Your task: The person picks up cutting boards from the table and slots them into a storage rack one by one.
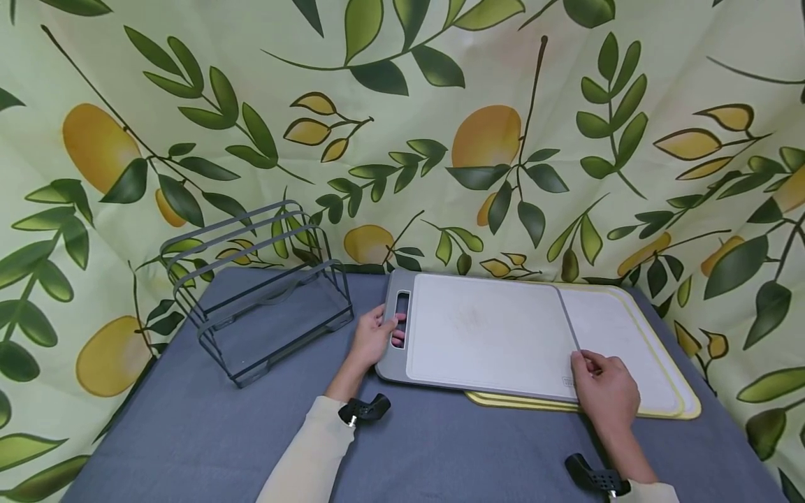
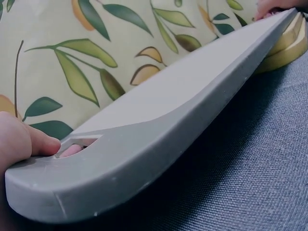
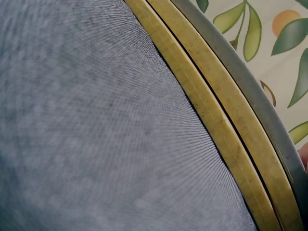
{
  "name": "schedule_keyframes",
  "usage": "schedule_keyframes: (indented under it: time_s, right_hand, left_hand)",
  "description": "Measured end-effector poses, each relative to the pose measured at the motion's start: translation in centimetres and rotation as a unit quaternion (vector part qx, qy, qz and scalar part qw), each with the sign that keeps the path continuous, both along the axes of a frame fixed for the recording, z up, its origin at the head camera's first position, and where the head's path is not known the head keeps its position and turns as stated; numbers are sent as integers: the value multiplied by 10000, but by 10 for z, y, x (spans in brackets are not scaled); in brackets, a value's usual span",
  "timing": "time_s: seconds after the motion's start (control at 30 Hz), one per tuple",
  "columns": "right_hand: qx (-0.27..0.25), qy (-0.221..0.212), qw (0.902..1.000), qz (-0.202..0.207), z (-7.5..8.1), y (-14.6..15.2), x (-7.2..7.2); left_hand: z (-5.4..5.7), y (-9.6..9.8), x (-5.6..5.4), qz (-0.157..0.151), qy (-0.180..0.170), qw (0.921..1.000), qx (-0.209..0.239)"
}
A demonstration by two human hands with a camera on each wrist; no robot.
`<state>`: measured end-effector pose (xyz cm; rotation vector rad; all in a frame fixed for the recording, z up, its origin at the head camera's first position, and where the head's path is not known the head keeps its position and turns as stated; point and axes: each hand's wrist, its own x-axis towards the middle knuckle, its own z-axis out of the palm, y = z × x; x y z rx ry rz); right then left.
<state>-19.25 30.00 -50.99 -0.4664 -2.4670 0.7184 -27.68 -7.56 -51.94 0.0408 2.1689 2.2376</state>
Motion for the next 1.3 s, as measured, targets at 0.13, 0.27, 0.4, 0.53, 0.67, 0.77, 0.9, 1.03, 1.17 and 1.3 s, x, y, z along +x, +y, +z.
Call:
schedule_keyframes:
  time_s: [0.13, 0.27, 0.4, 0.53, 0.67, 0.77, 0.9, 1.03, 1.17, 1.3]
  right_hand:
    - [10, 26, 10000, 40, 0, 0, -1]
    - [-7, -41, 10000, 46, 0, 0, 0]
    - [9, -45, 9999, 165, 3, 0, 0]
    - [62, -192, 9993, 318, 7, 0, -1]
    - [32, -431, 9983, 399, 9, 3, 1]
    - [-96, -536, 9977, 400, 11, 6, 0]
    - [-350, -640, 9967, 370, 18, 6, -3]
    - [-530, -753, 9954, 254, 25, 3, -6]
    - [-726, -899, 9932, 152, 30, -1, -14]
    - [-915, -1092, 9897, 134, 34, -7, -23]
  left_hand:
    - [-1, -1, 0, -4, 75, 10000, 40]
    - [-1, -2, 0, -14, 107, 9999, 43]
    - [0, -3, 1, 11, 149, 9999, 51]
    - [2, -4, 2, 39, 158, 9999, 1]
    - [2, -3, 3, 26, 146, 9999, 1]
    - [6, -3, 5, 2, 160, 9999, 7]
    - [7, -2, 6, 27, 194, 9998, -64]
    - [2, -1, 4, -8, 275, 9996, -77]
    - [1, -1, 3, -54, 332, 9994, -88]
    - [0, -2, 4, 22, 357, 9993, -114]
